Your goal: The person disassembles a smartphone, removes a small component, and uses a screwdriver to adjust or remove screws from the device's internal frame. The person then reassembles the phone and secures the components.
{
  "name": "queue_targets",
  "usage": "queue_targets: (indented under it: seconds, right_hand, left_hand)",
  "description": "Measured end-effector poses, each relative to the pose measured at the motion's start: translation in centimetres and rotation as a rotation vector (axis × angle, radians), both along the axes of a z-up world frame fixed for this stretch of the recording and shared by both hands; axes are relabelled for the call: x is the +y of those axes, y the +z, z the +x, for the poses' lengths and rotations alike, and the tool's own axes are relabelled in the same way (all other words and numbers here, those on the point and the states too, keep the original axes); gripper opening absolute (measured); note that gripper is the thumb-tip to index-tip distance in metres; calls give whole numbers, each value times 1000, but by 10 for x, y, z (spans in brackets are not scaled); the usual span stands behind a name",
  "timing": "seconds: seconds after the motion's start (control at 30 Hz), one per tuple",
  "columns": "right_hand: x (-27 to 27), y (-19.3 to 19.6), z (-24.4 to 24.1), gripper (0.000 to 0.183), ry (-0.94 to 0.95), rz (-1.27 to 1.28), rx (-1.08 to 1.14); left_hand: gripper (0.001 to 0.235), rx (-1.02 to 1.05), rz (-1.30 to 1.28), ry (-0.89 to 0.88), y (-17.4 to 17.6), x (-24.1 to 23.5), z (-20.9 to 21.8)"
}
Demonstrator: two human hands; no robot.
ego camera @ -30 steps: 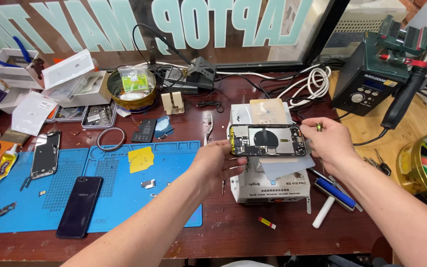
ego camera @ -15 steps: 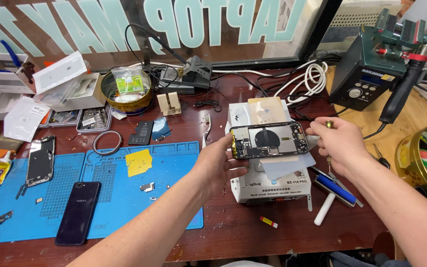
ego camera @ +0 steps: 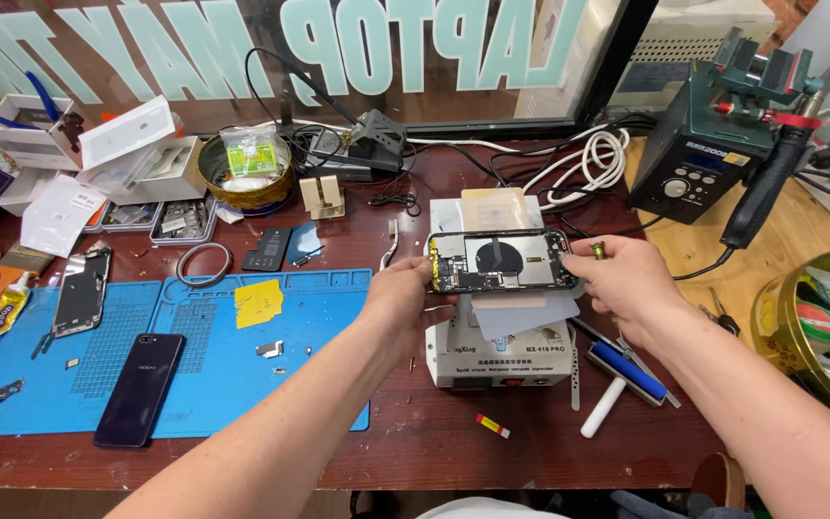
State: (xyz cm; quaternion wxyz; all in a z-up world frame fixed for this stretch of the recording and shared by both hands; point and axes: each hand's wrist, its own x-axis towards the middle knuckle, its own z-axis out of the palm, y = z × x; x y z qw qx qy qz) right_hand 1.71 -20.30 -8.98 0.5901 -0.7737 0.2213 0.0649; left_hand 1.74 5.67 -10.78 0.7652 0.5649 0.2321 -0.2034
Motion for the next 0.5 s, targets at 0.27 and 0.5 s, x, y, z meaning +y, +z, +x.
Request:
queue_targets:
  seconds: [0.27, 0.5]
  right_hand:
    - [-5, 10, 0, 17, -23, -33, -157]
    - [14, 79, -17, 38, -22, 587, -258]
  left_hand:
    - [23, 33, -8, 109, 2, -4, 0]
    - [21, -114, 43, 119, 35, 9, -29]
